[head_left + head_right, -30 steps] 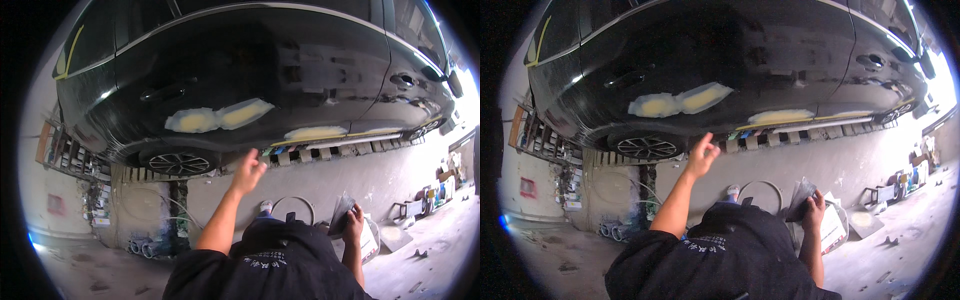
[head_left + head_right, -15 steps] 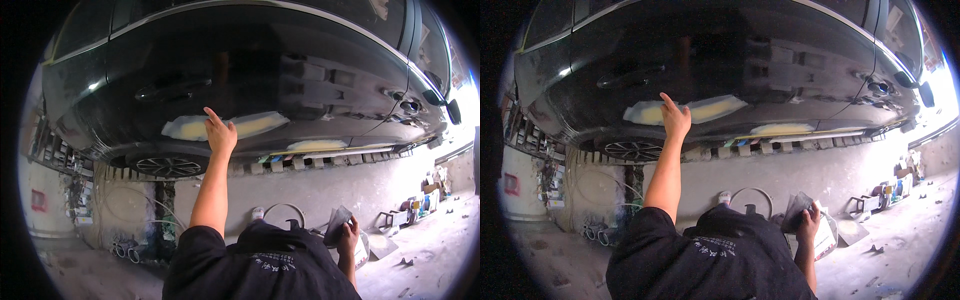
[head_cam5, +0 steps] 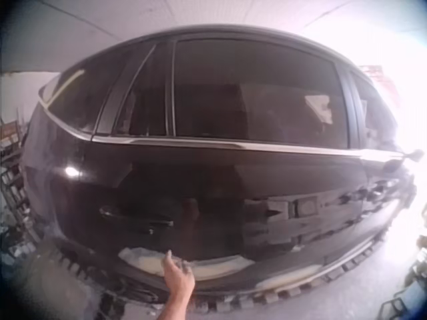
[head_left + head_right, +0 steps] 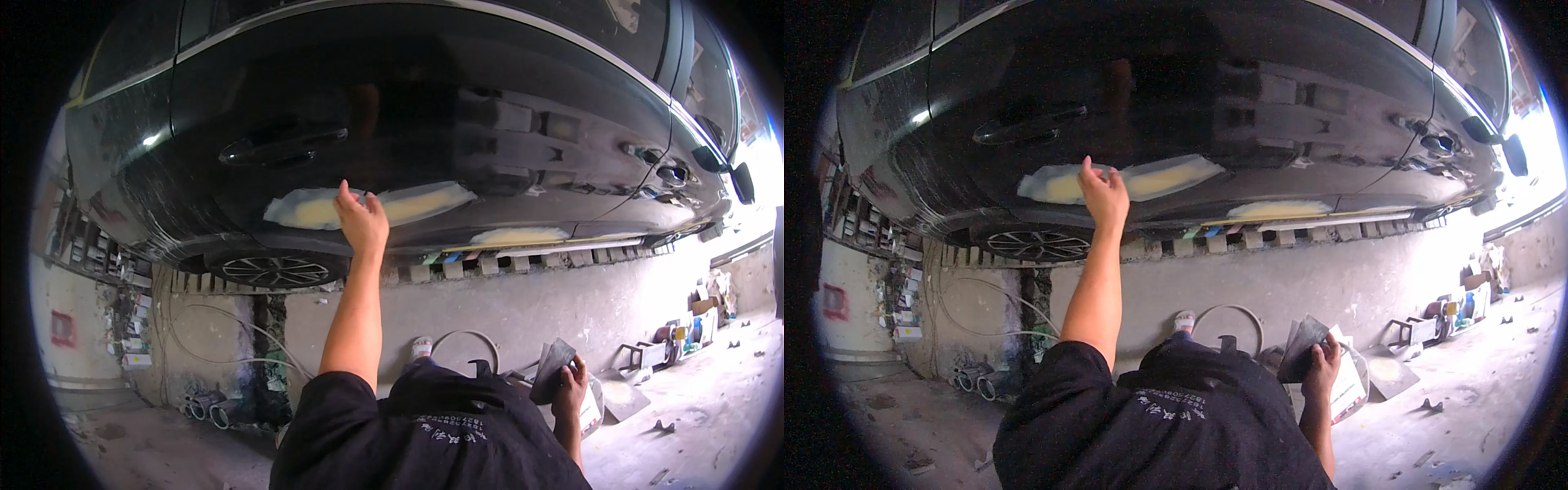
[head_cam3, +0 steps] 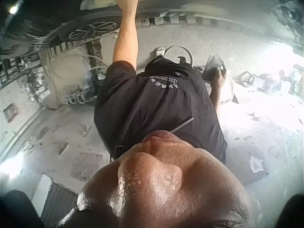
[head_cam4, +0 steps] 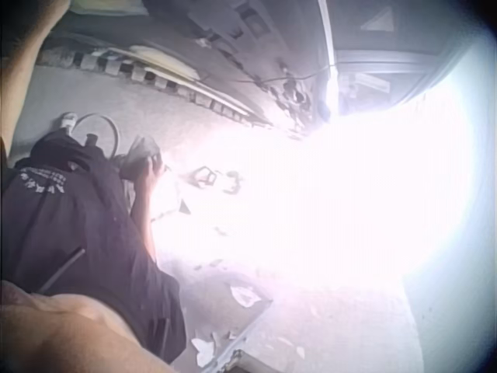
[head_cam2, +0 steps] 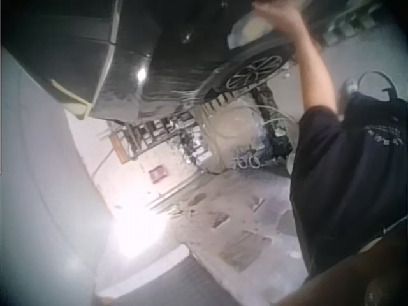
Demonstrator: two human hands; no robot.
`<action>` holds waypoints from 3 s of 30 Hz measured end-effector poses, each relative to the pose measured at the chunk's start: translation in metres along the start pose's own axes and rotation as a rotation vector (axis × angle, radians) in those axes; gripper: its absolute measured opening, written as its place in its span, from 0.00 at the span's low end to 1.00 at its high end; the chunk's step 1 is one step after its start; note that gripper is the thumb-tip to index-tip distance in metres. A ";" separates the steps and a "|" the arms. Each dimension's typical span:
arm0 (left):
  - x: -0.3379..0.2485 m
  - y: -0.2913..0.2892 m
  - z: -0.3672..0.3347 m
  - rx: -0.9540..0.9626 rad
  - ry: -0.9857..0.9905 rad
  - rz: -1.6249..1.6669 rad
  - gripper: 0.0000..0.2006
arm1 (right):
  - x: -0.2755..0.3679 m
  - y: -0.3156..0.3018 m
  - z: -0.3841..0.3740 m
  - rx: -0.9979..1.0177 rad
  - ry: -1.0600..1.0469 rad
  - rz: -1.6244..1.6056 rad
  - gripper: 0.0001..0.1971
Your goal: The person applies a yellowish body filler to a black car's side panel using a metal spreader, smoothing it along the lower door area. They then scrape excess filler from the spreader and wipe the tool with a cloth before continuing to spread and smooth the filler on the panel.
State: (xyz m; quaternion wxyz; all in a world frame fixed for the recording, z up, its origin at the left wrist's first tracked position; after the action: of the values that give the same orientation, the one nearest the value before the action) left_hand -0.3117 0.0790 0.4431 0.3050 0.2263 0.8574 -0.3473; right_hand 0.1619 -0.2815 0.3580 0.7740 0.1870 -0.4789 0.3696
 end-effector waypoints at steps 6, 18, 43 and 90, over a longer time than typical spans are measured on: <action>0.031 -0.034 -0.035 -0.057 0.015 -0.044 0.16 | -0.008 -0.008 -0.001 -0.002 -0.029 -0.022 0.23; 0.047 -0.049 -0.075 0.240 0.075 -0.147 0.17 | -0.012 -0.004 0.006 -0.014 0.014 -0.059 0.24; 0.024 -0.051 -0.076 0.373 -0.001 -0.424 0.35 | -0.010 0.032 -0.001 0.113 0.027 -0.015 0.22; 0.139 -0.033 -0.046 -0.709 -0.563 0.000 0.41 | 0.001 0.011 -0.097 0.012 0.030 0.198 0.23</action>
State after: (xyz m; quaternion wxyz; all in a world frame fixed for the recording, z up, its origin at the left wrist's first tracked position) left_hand -0.4471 0.1155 0.3899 0.5852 0.0047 0.8069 -0.0800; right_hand 0.2125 -0.2118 0.3121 0.7397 0.1379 -0.4814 0.4496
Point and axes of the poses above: each hand's wrist, its own z-axis away from the middle knuckle, its own y-axis out of the palm, x = y × z, the point moved 7 cm from there along -z, towards the middle knuckle, and after that the axes turned 9 degrees about y, right-handed, at the moved point
